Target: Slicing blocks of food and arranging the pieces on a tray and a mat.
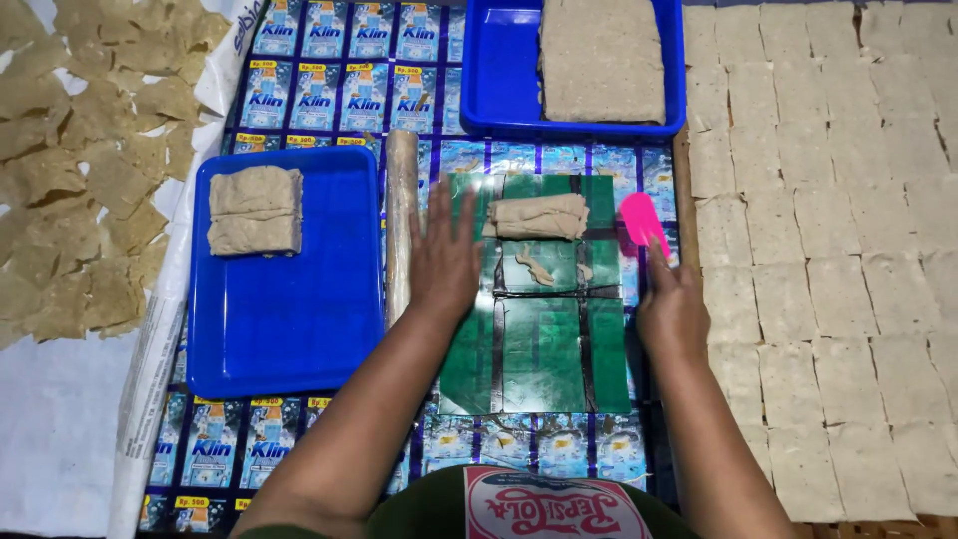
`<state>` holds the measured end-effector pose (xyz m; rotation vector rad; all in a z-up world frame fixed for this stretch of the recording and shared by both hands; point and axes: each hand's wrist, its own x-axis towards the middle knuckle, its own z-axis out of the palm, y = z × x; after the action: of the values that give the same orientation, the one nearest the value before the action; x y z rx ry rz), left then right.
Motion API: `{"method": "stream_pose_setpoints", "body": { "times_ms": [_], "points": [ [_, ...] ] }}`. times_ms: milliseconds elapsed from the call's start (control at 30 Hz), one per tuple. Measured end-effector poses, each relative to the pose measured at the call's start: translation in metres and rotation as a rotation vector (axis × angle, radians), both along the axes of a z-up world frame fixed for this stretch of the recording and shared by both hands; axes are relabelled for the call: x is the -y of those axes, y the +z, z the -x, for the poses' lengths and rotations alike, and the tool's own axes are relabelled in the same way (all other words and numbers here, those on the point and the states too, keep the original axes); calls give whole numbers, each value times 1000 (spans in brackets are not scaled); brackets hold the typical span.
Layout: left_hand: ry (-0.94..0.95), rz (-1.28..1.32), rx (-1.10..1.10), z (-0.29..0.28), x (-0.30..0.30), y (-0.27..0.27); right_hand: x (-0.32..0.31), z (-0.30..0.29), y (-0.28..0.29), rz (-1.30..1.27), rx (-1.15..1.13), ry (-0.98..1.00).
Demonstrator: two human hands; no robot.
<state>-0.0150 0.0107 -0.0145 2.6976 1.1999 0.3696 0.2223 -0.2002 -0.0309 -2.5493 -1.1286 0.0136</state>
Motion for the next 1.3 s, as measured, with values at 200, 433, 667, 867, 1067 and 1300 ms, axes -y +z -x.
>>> {"method": "stream_pose_setpoints", "body": {
  "times_ms": [200, 433, 667, 867, 1067, 1300],
  "points": [
    [285, -108, -87, 61, 28, -14, 63, 25, -3, 102, 102, 16],
    [424, 221, 9, 65, 45, 22, 38, 53, 34, 55, 219, 177],
    [188, 121, 35, 89, 74, 71, -7, 57, 130, -339, 137, 414],
    [-257, 184, 81, 37, 47, 60, -55, 14, 75, -129, 480, 668],
    [-321, 15, 183, -2, -12, 35, -100, -23, 37, -206, 350, 529],
    [-260, -28, 217, -3, -19, 16, -124, -27, 17, -207, 276, 506]
  ]
}}
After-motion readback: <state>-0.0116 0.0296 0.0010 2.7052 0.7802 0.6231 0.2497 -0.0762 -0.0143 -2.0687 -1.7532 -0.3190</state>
